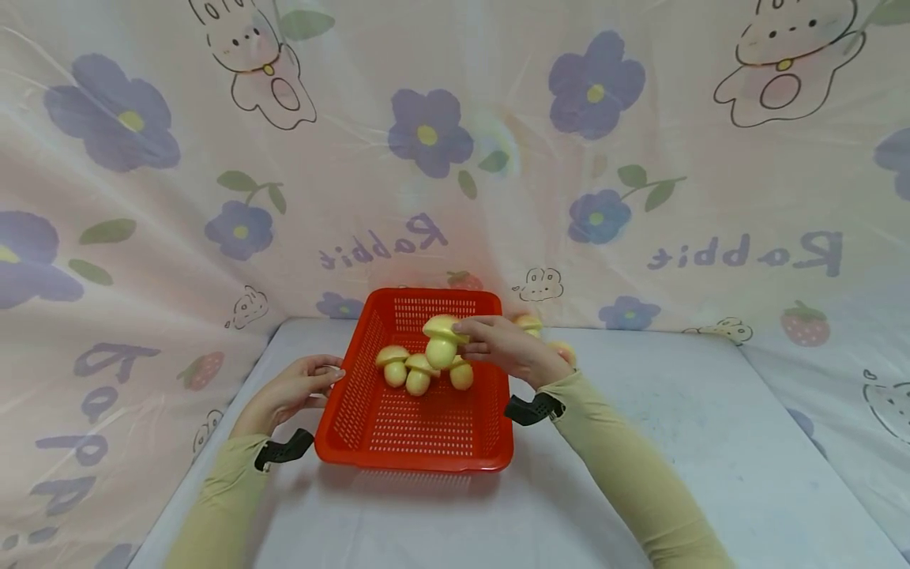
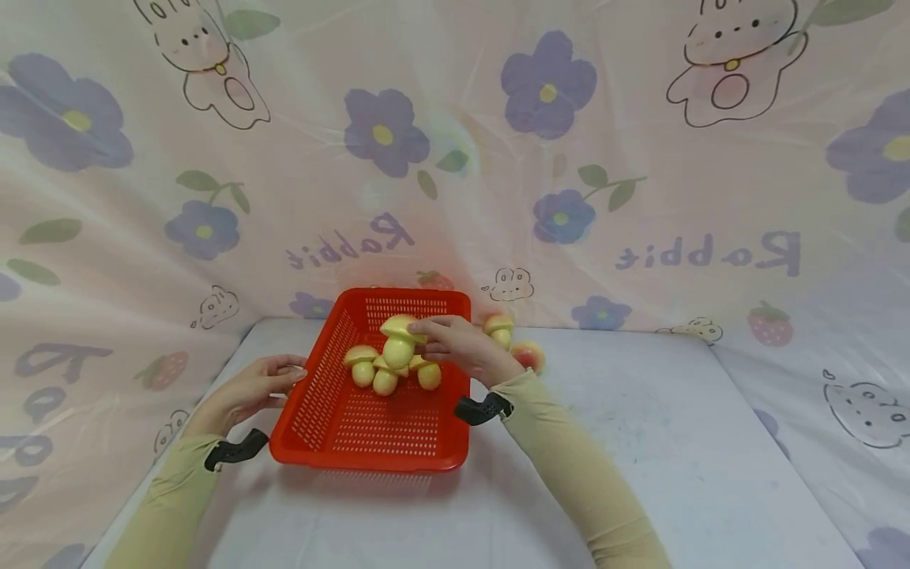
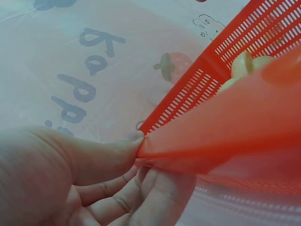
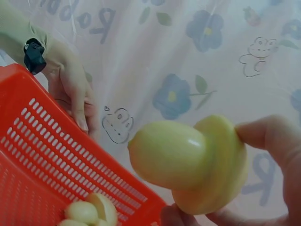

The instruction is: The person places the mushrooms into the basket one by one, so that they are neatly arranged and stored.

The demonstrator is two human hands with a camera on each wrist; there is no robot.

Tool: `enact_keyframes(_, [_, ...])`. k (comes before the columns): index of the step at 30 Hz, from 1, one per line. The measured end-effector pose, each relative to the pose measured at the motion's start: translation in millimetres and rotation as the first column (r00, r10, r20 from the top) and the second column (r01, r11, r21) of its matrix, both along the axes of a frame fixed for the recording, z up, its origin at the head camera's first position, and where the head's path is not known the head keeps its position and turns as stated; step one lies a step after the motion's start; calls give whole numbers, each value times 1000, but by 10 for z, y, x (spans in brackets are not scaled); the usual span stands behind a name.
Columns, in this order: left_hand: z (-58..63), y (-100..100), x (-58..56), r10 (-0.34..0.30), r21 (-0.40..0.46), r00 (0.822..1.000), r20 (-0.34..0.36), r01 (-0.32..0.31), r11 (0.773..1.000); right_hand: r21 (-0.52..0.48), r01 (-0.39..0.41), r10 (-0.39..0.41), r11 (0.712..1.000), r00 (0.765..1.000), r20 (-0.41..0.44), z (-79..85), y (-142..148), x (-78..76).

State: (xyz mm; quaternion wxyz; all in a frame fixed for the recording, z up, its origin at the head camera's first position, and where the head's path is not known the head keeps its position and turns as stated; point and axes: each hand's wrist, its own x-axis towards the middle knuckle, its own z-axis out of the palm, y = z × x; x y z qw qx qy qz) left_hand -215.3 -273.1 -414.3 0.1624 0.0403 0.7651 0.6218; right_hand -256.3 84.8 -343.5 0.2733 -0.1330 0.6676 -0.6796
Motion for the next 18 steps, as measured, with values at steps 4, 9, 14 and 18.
enact_keyframes(4, [-1,-1,-10,-4,-2,1000,0,4,1000,14,-14,14,1000,1000,-4,-44,-140,-21])
enact_keyframes(9, [9,-1,-11,-4,-7,1000,4,4,1000,28,-35,35,999,999,5,-124,-297,-41])
enact_keyframes(14, [8,-4,-7,-13,-6,1000,11,13,1000,23,-60,59,998,998,33,-193,-425,-38])
enact_keyframes(18, [12,-6,-8,-13,-9,1000,10,13,1000,47,-84,83,995,996,22,-238,-506,-34])
